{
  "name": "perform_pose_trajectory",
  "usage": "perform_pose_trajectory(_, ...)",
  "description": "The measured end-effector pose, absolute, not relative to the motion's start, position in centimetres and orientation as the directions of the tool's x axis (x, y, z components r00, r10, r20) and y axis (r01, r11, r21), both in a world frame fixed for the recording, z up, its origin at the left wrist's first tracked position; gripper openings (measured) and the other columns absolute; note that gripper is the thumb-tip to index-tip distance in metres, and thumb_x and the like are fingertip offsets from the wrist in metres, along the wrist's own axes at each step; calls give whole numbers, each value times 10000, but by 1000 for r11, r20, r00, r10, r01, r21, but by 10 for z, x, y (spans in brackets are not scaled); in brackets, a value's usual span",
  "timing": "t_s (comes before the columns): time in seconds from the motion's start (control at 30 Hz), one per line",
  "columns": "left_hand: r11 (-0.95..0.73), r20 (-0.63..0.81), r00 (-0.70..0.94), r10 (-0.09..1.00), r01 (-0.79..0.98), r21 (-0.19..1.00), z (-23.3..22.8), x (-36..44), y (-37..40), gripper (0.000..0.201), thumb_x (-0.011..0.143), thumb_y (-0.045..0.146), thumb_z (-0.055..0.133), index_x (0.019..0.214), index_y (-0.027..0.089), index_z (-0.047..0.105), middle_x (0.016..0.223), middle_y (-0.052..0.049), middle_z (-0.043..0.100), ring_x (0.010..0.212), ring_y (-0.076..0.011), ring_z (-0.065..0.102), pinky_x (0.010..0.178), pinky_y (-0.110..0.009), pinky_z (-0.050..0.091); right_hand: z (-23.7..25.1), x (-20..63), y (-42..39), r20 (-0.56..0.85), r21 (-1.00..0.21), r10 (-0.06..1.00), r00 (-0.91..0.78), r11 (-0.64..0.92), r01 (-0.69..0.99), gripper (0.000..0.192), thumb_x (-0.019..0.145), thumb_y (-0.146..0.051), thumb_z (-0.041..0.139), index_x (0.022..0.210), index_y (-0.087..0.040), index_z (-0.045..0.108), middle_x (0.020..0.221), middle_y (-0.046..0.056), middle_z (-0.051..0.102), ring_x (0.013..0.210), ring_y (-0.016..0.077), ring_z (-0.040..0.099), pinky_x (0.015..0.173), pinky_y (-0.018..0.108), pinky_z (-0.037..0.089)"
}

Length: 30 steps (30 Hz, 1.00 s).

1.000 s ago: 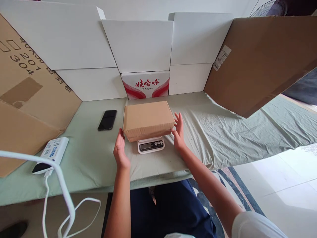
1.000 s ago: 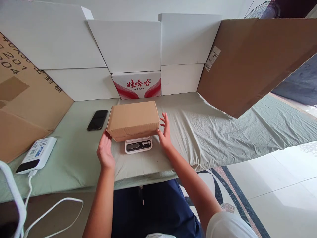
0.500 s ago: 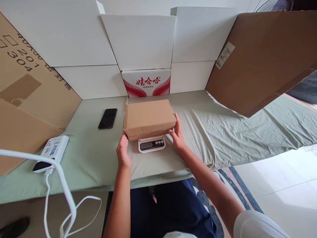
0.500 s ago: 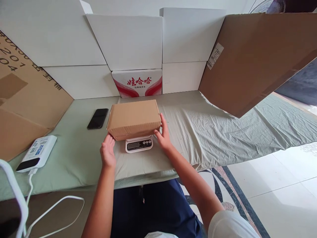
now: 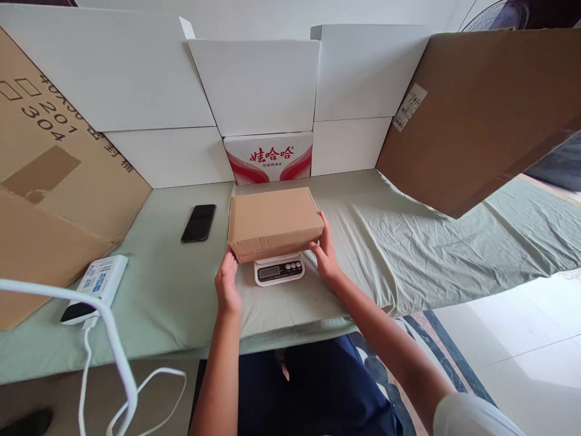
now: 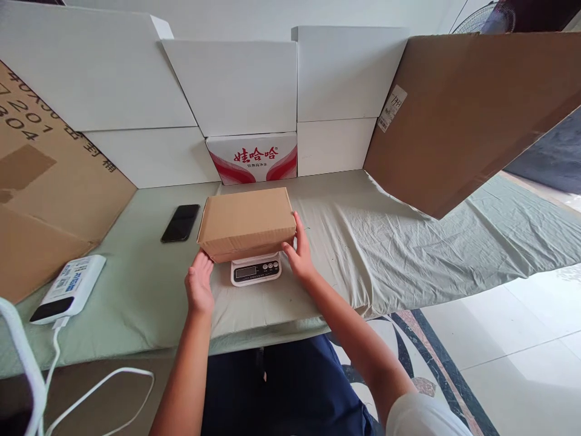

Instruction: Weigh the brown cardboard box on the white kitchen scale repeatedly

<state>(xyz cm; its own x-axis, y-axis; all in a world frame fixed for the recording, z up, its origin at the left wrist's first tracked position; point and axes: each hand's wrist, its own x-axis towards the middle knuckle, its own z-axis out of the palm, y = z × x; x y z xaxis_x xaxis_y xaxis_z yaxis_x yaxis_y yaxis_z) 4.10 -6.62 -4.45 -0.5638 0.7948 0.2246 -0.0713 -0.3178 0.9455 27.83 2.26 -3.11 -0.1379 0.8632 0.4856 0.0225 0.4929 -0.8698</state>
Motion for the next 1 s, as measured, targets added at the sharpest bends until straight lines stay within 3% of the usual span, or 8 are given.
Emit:
perform_pose_trajectory(0.17,-370,281,-533,798,-64,927,-22,30,-42,838,811,808,503,1367,198,645,1475,-172,581,1435,-333,475,1193,-488,339,-11,270,44,537,-839,832,-140,544,15,830,932,-639,514,1614,-356,136,1704,3,207,1564,313,262,1257,529,311)
perform_pose_trajectory(0.33,-373,294,-439,849,-102,922,-1,9,30,805,819,818,486,1355,232,625,1507,-153,551,1463,-292,443,1218,-465,284,8,247,99,586,-809,799,-135,586,-40,772,940,-571,491,1591,-356,138,1689,10,229,1525,298,321,1229,529,347)
perform_pose_trajectory(0.5,-278,174,-473,864,-160,947,-25,1,84,867,748,854,528,1321,210,624,1539,-197,501,1490,-295,402,1222,-461,261,-17,226,146,521,-854,845,-121,516,-71,791,891,-539,539,1562,-275,211,1673,54,263,1539,299,280,1256,522,296)
perform_pose_trajectory(0.63,-218,113,-484,868,-166,962,-40,-7,87,831,803,807,502,1370,208,600,1559,-187,483,1494,-286,394,1224,-439,263,-35,223,155,464,-885,874,-142,451,-113,787,873,-511,566,1545,-278,229,1636,65,343,1514,299,335,1254,542,291)
perform_pose_trajectory(0.8,-282,119,-642,757,-158,946,-33,-39,74,744,934,705,360,1517,251,447,1649,-130,361,1524,-220,337,1234,-404,245,-34,243,156,423,-893,905,56,426,-145,814,865,-479,546,1561,-341,147,1701,28,185,1590,296,189,1275,582,194)
perform_pose_trajectory(0.9,-294,118,-657,745,-164,942,-30,-47,68,700,991,655,230,1522,249,437,1649,-123,363,1515,-221,353,1226,-413,261,-34,256,159,385,-903,910,153,406,-139,795,866,-449,510,1561,-335,142,1703,42,170,1587,290,198,1272,571,204)
perform_pose_trajectory(1.0,-250,104,-616,781,-156,956,-31,-38,68,745,981,679,212,1500,216,479,1628,-153,390,1509,-239,364,1219,-411,278,-36,259,161,340,-927,931,137,356,-117,767,871,-462,485,1556,-334,164,1680,59,251,1556,294,280,1255,577,239)
